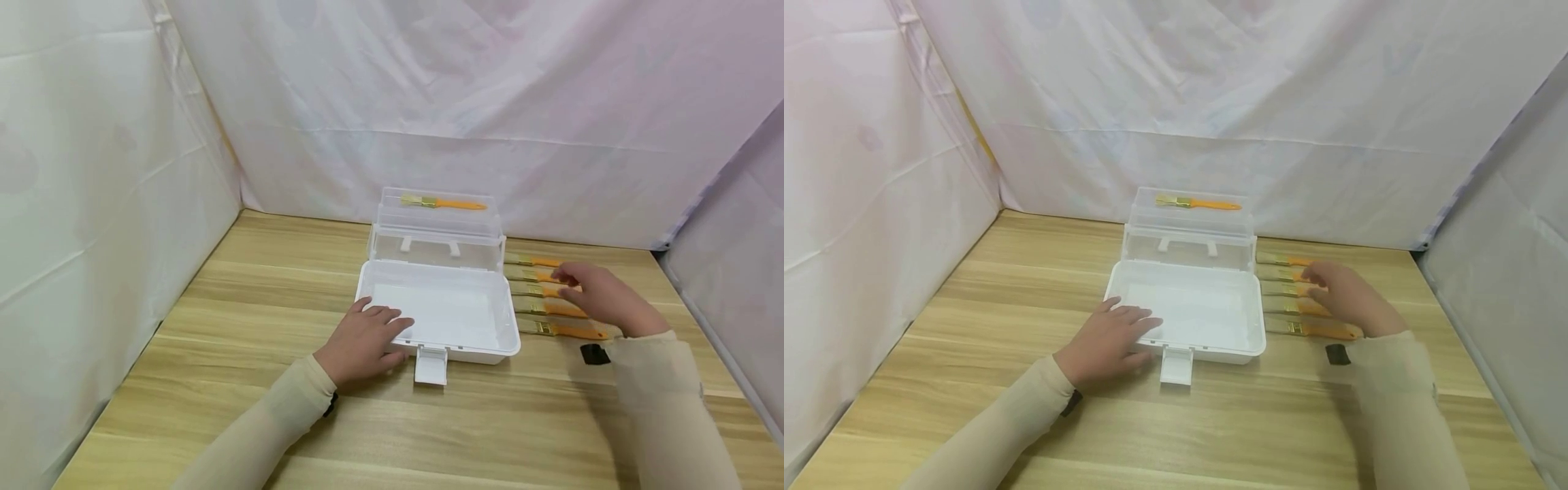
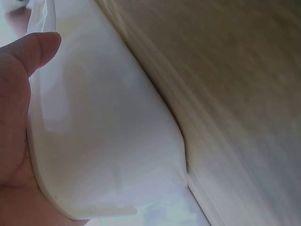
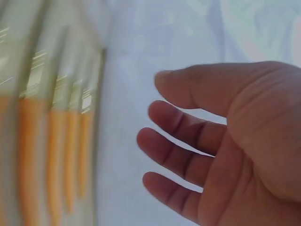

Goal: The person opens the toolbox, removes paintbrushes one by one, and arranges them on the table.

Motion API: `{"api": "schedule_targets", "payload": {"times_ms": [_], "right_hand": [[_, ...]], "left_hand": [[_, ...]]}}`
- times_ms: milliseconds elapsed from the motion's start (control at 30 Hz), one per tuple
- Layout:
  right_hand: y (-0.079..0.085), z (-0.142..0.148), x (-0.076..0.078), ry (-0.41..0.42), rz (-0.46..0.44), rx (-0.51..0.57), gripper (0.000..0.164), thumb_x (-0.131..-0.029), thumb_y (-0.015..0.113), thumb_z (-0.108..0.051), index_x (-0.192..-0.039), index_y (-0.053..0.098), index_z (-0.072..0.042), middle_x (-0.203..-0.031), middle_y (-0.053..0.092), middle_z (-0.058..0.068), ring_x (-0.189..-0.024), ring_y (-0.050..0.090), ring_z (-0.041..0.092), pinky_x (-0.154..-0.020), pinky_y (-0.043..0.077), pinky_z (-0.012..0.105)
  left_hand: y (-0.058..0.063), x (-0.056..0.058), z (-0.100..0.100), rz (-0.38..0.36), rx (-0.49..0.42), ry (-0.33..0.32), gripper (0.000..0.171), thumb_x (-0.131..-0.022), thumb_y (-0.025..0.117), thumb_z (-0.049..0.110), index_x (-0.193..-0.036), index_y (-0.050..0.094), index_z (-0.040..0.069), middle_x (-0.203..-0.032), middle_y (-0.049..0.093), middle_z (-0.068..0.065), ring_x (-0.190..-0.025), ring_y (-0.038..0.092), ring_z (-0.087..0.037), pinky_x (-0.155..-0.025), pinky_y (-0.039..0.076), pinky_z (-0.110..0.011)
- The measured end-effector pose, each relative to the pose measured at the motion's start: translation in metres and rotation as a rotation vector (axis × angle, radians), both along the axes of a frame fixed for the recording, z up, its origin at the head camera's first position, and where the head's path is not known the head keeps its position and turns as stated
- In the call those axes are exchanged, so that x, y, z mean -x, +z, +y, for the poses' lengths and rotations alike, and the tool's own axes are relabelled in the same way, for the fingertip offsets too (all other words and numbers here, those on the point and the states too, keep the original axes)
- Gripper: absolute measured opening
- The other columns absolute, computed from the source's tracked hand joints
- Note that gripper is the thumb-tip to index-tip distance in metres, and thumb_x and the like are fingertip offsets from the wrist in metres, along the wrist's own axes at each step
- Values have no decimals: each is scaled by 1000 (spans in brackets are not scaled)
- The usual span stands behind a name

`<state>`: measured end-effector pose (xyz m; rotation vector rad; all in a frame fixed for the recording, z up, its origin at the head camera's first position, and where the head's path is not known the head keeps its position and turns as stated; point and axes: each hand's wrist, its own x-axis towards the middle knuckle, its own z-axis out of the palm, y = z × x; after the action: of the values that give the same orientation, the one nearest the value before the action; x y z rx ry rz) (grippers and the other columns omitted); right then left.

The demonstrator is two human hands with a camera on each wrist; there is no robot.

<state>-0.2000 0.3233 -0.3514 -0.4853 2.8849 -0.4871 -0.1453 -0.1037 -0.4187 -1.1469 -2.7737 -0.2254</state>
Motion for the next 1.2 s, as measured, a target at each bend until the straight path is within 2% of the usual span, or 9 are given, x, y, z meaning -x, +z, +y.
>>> {"api": "schedule_targets", "payload": {"times_ms": [100,267,467,633,933,1200], "right_hand": [[16,-12,13,-5,21,22,33,-101,54,-6,-131,52,6,-125,55,29,-109,54,42,-87,46,60],[33,-41,40,-18,68,67,33,-100,53,-4,-131,53,6,-128,54,27,-113,51,42,-92,44,60],[44,-71,72,2,148,81,31,-100,54,-4,-130,56,3,-129,53,22,-118,49,40,-97,41,59],[45,-95,95,47,180,104,31,-100,55,-5,-131,56,1,-132,51,19,-119,49,38,-97,42,57],[42,-123,126,71,124,110,33,-101,56,-9,-133,55,-2,-136,51,17,-123,47,37,-102,40,55],[41,-138,139,12,42,144,33,-101,56,-13,-133,55,-6,-137,51,15,-124,46,35,-105,39,53]], "left_hand": [[0,0,0,0,-1,-4,50,-93,62,48,-135,61,21,-128,65,-2,-120,58,-21,-108,33,-53],[0,1,-2,-17,-5,5,50,-93,62,49,-135,61,21,-130,64,-2,-121,58,-21,-108,32,-53],[-2,4,-2,-15,-11,9,50,-93,62,49,-135,61,21,-130,64,-2,-121,58,-21,-109,31,-53],[-2,4,-2,-9,-9,13,50,-93,62,49,-135,61,21,-129,64,-2,-120,58,-21,-108,32,-52],[-3,0,0,26,-16,-5,48,-92,64,47,-133,62,22,-126,66,-2,-117,60,-21,-107,35,-52],[-4,-2,2,27,-7,5,49,-92,63,48,-134,61,22,-128,65,-2,-119,59,-21,-107,34,-52]]}}
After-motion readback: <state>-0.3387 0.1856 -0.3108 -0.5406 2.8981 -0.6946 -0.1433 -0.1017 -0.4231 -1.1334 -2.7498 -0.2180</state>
